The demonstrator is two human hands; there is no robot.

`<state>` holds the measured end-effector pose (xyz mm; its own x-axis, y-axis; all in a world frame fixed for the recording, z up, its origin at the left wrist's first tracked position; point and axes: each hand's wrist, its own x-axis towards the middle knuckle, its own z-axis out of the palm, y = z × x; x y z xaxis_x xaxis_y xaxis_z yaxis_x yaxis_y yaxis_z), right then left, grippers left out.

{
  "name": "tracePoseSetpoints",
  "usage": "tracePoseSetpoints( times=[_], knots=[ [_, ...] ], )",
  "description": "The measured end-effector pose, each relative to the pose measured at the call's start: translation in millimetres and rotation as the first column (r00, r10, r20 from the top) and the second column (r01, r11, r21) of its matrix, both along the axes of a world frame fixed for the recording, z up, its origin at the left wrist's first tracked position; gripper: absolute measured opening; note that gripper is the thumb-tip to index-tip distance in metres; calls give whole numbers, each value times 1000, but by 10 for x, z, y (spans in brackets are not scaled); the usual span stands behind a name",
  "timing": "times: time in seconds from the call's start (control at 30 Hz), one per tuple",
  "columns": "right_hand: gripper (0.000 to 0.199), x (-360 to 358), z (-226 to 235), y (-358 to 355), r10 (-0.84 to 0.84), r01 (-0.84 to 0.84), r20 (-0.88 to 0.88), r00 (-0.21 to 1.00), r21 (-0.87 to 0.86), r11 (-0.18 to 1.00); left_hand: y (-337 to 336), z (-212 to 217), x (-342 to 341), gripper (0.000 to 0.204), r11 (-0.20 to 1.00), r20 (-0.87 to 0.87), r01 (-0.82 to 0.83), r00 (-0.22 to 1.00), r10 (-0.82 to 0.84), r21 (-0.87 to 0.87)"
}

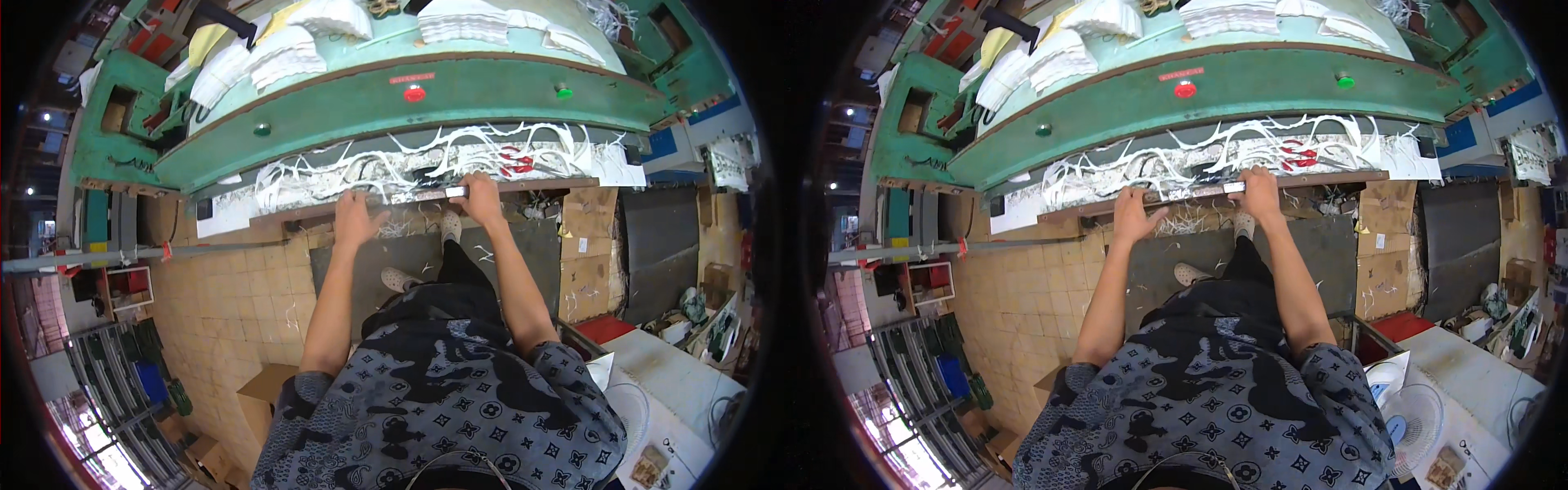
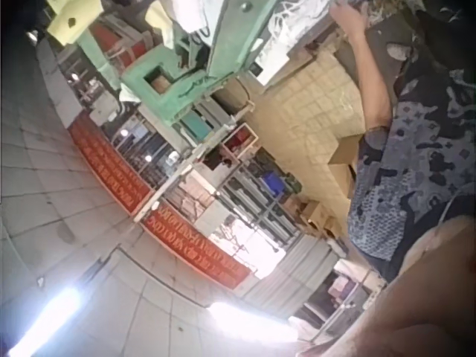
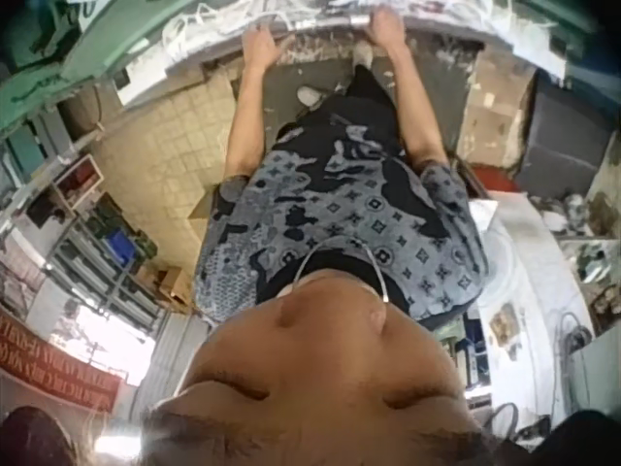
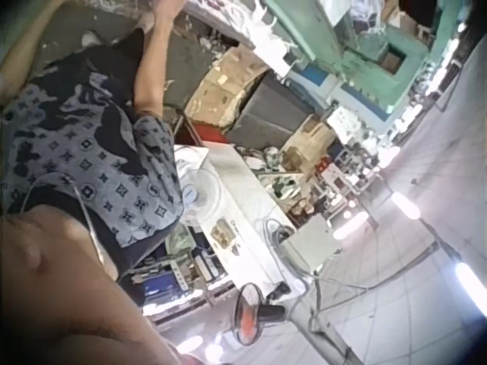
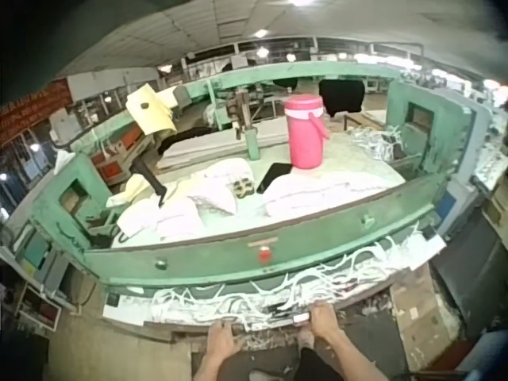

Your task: The person operates a hydraulic press machine to cut shapes from a stack of white fabric. They place a metal template on the fabric, press a button to activate the machine, and then remove the cut pieces. The person repeats this process multiple times, stacking the cut fabric pieces on the side of the machine.

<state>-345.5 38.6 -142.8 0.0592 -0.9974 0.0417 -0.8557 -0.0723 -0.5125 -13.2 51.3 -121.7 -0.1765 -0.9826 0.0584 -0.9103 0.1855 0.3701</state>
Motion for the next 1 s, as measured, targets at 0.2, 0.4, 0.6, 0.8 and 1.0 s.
tracePoseSetpoints(
  times=[0.2,0.4,0.6,0.8,1.0],
  knots=[
    [47,-30,-82,126,77,-77,8,997,28,997,132,19,19,59,998,-44,-31,999,29,-52],
    [41,-95,303,-120,336,-318,22,942,385,866,-221,455,108,40,970,-68,-113,989,130,215],
    [71,659,393,-945,445,-452,-89,891,-93,887,-682,-362,-143,49,990,11,-11,1000,13,-142],
    [81,724,269,-441,263,-264,-18,965,-38,964,-331,-699,-54,58,1000,-60,13,998,-13,-2],
    [119,314,186,-411,-494,485,51,868,-299,821,-189,-690,-68,59,1000,-52,15,999,-15,10]
  ],
)
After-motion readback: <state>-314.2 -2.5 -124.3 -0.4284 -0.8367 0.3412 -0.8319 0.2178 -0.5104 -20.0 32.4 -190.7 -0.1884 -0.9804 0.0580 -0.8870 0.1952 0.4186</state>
